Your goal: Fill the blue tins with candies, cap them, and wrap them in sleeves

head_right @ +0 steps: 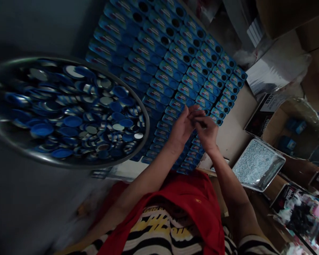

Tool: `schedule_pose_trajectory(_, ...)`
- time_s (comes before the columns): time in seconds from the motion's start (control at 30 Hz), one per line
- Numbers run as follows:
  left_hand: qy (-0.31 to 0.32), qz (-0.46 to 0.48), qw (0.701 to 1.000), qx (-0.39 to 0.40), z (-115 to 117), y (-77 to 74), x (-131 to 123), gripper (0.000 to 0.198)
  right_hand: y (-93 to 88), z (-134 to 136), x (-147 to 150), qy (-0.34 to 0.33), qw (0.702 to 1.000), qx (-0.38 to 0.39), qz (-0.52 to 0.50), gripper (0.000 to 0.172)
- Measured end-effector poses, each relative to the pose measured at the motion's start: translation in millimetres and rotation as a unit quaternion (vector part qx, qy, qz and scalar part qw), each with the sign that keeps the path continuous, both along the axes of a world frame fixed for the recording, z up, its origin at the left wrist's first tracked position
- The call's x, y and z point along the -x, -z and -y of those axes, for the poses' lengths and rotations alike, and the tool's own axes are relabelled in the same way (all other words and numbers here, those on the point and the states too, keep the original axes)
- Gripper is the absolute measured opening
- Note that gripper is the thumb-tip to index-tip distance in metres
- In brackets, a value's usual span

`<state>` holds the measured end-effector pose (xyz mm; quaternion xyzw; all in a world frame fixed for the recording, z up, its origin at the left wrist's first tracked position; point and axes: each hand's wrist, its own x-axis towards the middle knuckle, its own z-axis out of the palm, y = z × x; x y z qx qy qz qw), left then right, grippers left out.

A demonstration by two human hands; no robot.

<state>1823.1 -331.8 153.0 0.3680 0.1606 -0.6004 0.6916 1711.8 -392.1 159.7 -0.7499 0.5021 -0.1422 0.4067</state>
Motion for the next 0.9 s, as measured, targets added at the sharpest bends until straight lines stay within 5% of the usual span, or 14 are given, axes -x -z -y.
schedule_pose_trajectory(0.1,0.022,0.166,0.982,-0.091,-41.1,-7.4,-0.7,0.042,6.4,31.8,6.6,0.064,0.994,-0.007,-0.088,0.023)
schedule_pose_trajectory(0.23,0.089,0.409,0.897,-0.144,-111.4,-36.8,-16.3,0.023,10.8,71.0,-3.5,-0.026,0.962,0.020,-0.272,0.014)
schedule_pose_trajectory(0.3,0.119,0.521,0.833,-0.144,-143.6,-53.8,-37.2,0.016,11.5,81.5,-12.2,-0.059,0.938,0.022,-0.341,0.014)
schedule_pose_trajectory(0.43,0.051,0.722,0.639,-0.260,-191.3,-68.7,-108.1,0.011,15.5,98.9,-24.1,-0.078,0.902,0.045,-0.422,0.034)
schedule_pose_trajectory(0.5,0.046,0.758,0.566,-0.320,-201.7,-60.4,-143.3,0.028,16.1,105.7,-26.2,-0.085,0.895,0.058,-0.434,0.042)
schedule_pose_trajectory(0.63,0.187,0.804,0.504,-0.252,-190.2,-25.8,-169.3,0.076,11.7,106.6,-21.9,-0.137,0.890,0.056,-0.432,0.029)
schedule_pose_trajectory(0.77,0.266,0.820,0.459,-0.215,-176.3,-0.2,-155.3,0.049,11.2,89.5,-14.0,-0.132,0.899,0.045,-0.415,0.020)
schedule_pose_trajectory(0.9,0.269,0.812,0.463,-0.230,-179.7,8.9,-159.0,0.027,11.2,73.2,-9.6,-0.099,0.935,0.039,-0.337,0.016)
